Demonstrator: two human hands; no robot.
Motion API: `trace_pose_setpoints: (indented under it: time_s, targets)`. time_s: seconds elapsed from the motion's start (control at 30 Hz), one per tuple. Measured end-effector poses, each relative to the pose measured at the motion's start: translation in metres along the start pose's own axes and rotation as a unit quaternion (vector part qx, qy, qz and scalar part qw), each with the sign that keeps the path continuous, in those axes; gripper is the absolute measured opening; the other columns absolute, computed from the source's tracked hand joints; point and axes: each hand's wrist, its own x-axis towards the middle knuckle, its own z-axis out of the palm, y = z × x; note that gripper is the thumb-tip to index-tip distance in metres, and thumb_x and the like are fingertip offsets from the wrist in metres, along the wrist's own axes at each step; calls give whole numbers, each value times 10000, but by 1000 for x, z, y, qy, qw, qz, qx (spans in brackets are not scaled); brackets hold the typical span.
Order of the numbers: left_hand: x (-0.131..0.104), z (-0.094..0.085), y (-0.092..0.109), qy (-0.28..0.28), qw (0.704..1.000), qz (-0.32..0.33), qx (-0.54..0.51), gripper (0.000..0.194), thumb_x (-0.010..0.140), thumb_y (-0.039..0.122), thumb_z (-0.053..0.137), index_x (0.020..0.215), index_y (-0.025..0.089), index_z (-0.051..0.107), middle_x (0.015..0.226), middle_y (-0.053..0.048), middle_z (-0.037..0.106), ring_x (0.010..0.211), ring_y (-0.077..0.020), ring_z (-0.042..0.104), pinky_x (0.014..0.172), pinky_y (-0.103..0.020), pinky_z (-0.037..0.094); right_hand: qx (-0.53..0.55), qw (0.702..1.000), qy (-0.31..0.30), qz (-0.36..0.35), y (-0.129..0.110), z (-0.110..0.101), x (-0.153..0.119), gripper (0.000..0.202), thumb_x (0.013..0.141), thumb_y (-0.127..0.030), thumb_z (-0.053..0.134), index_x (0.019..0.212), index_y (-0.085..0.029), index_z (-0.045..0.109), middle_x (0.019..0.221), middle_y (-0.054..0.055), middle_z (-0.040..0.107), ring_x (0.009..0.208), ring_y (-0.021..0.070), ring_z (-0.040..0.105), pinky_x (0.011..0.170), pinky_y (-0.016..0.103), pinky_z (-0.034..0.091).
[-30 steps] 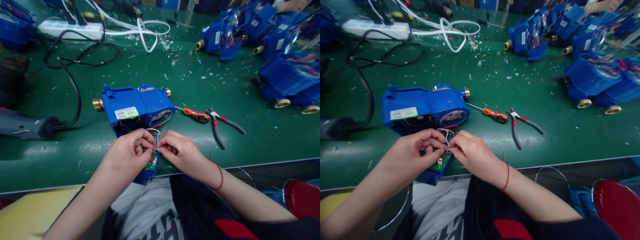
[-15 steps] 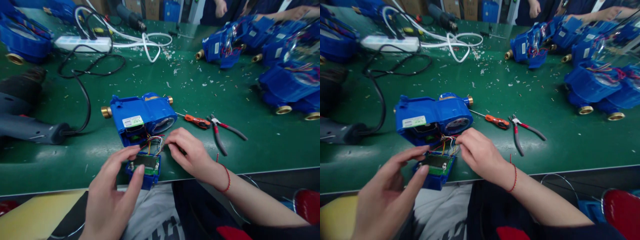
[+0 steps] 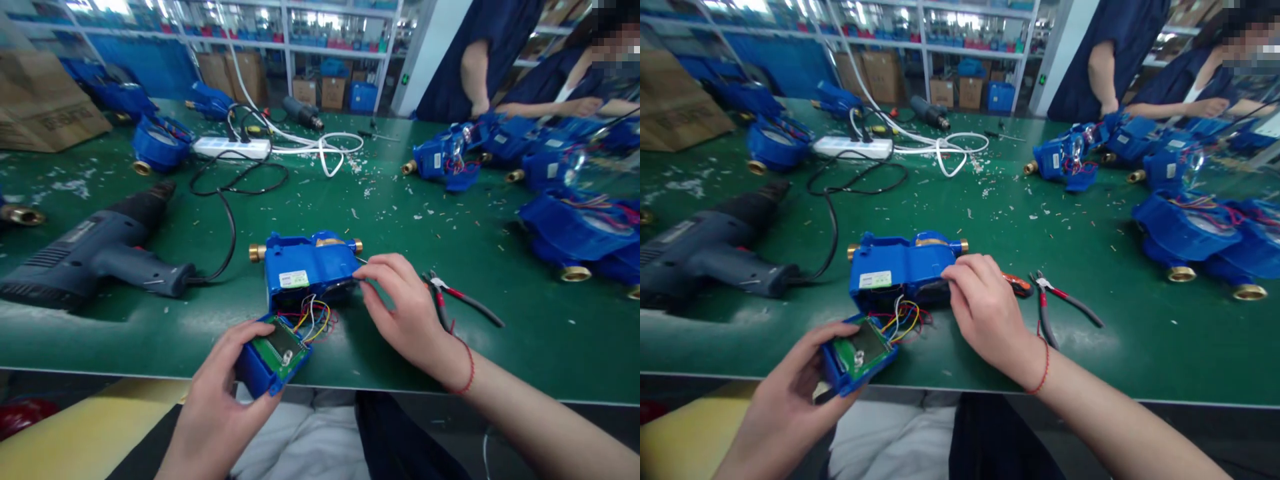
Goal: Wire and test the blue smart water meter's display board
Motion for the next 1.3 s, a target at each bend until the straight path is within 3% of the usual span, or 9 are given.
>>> trace_pose_setpoints:
  time_s: [0.13,0.2,0.3,0.4,0.6,0.73,0.97,1.17,1.3]
  targets:
    - [7,-21,1,-11,999,46,-24,409,727,109,665,1075,312,592,1177,-35,580,1133,-217,608,850,-261,552,78,973,-97,-193,-22,14,7,178,928,-119,511,1078,-87,603,1100,116,657,1063,197,554,917,337,426]
    - [10,-27,3,-4,998,51,-32,388,708,104,675,1033,306,617,1140,-37,583,1098,-217,620,768,-231,566,78,961,-148,-219,-29,25,12,225,986,-283,489,1055,-105,607,1059,98,668,1018,192,574,858,340,404]
    - [14,-32,2,21,998,40,-51,335,691,110,687,979,272,633,1129,-62,571,1101,-241,610,726,-233,568,42,964,-180,-190,-27,34,18,299,1014,-363,441,963,-127,618,910,60,659,845,164,558,781,337,344]
    - [19,-34,-2,20,995,47,-80,356,675,90,705,970,268,615,1122,-60,550,1085,-235,605,732,-231,561,31,967,-182,-175,-20,32,21,259,1016,-226,431,861,-142,620,805,28,618,764,150,494,757,340,295]
    - [31,-25,-7,-5,983,80,-163,400,704,52,695,985,300,555,1118,-17,524,1021,-153,604,766,-189,529,0,992,-91,-85,-17,22,20,253,929,-123,517,726,-182,656,1094,85,585,987,233,425,806,373,279]
    - [33,-17,-9,0,976,94,-195,403,687,53,711,975,277,538,1111,-22,535,1013,-152,612,758,-188,518,-16,989,-140,-35,-17,17,13,246,917,-79,461,790,-144,661,847,77,570,730,165,449,608,301,289]
    - [32,-11,-10,25,976,108,-190,390,664,35,711,940,254,543,1104,-29,576,1021,-155,622,810,-213,502,262,927,-237,127,-23,10,16,223,1001,-211,433,999,-150,647,919,31,689,785,108,607,679,226,415]
    - [32,-9,-15,43,970,148,-189,423,635,18,736,949,241,560,1108,-55,593,1002,-163,633,776,-210,520,257,891,-347,142,-35,15,20,188,973,-307,511,991,-146,609,812,22,636,671,112,540,598,235,345]
    - [31,-6,-19,45,966,175,-186,429,627,4,728,953,232,568,1112,-54,602,1017,-143,625,796,-176,512,295,894,-312,126,-29,24,16,143,949,-200,545,852,-126,619,733,-2,591,652,82,501,607,208,326]
